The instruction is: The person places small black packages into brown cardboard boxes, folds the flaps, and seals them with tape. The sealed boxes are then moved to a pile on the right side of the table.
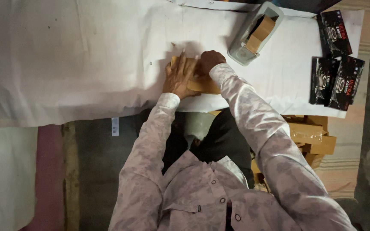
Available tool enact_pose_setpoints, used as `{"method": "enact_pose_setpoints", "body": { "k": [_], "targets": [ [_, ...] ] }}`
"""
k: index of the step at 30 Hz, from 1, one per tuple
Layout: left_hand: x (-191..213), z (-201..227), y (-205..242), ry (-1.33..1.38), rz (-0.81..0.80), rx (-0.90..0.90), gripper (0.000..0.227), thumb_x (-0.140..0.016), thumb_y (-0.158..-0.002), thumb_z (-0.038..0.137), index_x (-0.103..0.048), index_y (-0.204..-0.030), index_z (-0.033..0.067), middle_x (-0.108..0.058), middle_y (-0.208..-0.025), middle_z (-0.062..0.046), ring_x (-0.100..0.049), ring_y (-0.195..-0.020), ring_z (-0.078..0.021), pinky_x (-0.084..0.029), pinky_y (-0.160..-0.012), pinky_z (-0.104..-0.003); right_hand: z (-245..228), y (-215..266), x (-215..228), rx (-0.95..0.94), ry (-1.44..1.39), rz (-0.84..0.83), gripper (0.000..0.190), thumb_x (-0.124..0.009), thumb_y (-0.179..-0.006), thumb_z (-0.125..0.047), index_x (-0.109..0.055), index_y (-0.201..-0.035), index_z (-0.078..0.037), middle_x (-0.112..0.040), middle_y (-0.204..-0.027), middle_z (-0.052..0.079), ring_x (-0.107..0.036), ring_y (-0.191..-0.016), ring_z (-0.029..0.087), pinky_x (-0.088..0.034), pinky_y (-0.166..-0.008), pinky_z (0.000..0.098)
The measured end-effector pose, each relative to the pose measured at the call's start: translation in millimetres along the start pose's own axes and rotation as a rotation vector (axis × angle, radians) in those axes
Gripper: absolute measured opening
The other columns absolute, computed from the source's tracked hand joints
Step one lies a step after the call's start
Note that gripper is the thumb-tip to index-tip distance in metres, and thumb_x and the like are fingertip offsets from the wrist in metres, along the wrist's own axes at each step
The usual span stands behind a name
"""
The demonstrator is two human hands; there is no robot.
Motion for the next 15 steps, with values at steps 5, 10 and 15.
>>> {"method": "enact_pose_setpoints", "body": {
  "k": [5,10,15],
  "targets": [
    [0.5,-0.2,-2.5,0.069,0.018,0.019,0.152,-0.099,-0.044,0.063,-0.015,-0.162,0.0149,-0.011,-0.169,-0.019,-0.028,-0.153,-0.0374,-0.026,-0.117,-0.057,27.1,29.8,35.3,-0.274,-0.073,0.196,0.095,-0.094,-0.059,-0.058,-0.064,-0.122,0.006,-0.073,-0.113,0.024,-0.071,-0.104,0.038,-0.058,-0.09,0.0427],
    [-13.5,-10.5,-0.4,0.035,0.014,0.034,0.157,-0.097,-0.042,0.063,-0.013,-0.163,0.0096,-0.01,-0.169,-0.019,-0.028,-0.154,-0.0377,-0.027,-0.118,-0.056,29.5,101.7,42.3,-0.372,-0.087,0.177,0.114,-0.084,-0.062,-0.073,-0.051,-0.137,0.007,-0.059,-0.134,0.026,-0.057,-0.125,0.04,-0.048,-0.103,0.0464],
    [-26.3,-20.4,1.7,-0.224,0.226,0.033,0.126,-0.087,-0.08,0.05,-0.008,-0.169,0.0092,-0.001,-0.174,-0.023,-0.022,-0.156,-0.0368,-0.03,-0.121,-0.05,-59.6,145.7,15.8,0.272,-0.053,0.633,0.099,-0.062,-0.087,-0.066,-0.043,-0.147,0.011,-0.038,-0.154,0.03,-0.033,-0.146,0.042,-0.025,-0.119,0.0537]
  ]
}}
Point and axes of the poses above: each hand's wrist, its own y-axis away from the middle knuckle, its own x-axis out of the back of the hand, z = x × y, the point moved 6 cm from there along -y, towards the middle knuckle
